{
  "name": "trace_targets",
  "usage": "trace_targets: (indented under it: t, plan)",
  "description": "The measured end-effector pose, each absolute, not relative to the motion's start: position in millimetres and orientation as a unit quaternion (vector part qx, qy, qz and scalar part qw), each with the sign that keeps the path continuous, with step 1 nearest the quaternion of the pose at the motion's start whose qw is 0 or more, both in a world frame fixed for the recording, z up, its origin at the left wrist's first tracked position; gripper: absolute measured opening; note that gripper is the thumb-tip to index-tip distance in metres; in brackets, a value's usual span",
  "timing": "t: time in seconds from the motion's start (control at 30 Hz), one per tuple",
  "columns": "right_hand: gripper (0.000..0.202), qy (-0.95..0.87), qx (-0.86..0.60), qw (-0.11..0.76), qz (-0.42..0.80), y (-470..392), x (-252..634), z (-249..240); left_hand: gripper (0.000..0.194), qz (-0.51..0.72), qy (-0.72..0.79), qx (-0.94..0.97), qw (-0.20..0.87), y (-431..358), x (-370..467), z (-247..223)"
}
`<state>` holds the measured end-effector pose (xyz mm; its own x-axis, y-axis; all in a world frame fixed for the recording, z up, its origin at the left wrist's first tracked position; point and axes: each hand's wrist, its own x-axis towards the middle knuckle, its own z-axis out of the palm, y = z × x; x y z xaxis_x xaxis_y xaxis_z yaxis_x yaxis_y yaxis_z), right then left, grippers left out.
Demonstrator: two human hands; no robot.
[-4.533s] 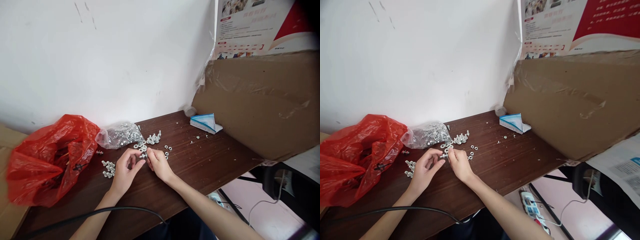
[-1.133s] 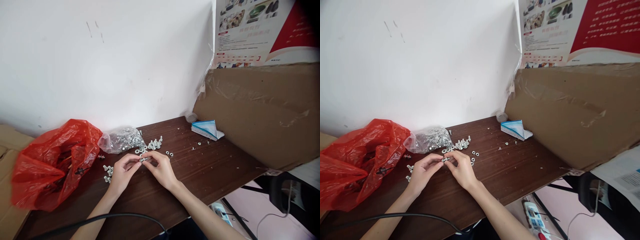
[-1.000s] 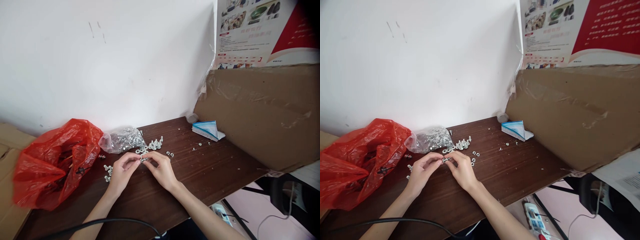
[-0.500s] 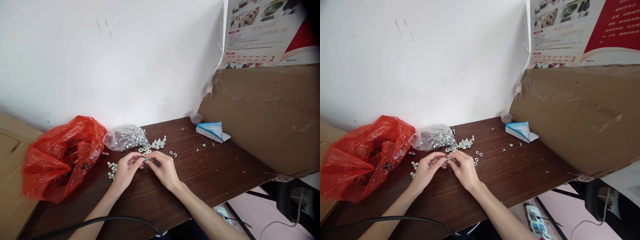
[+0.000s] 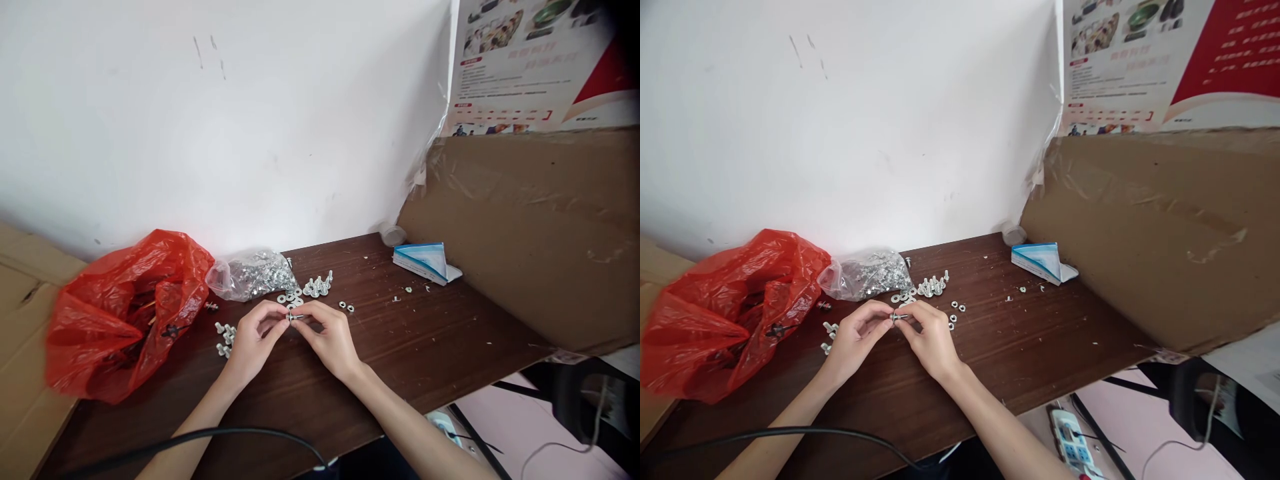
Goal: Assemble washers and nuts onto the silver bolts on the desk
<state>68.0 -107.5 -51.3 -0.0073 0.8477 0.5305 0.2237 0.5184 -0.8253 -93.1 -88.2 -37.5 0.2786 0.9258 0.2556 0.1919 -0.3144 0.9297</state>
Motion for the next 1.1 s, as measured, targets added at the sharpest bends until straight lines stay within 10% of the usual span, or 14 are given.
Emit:
trace_targets:
  t: [0.73, 1.1]
  plan:
    - [0.027, -0.742, -0.458, 0.451, 0.189, -106, 68, -54, 0.009, 0.467, 0.325, 0.742, 0.354, -91, -92, -37]
    - [0.039, -0.719, -0.49, 0.46, 0.176, -105, 69, -57, 0.015, 0.396, 0.378, 0.683, 0.483, -97, -86, -38]
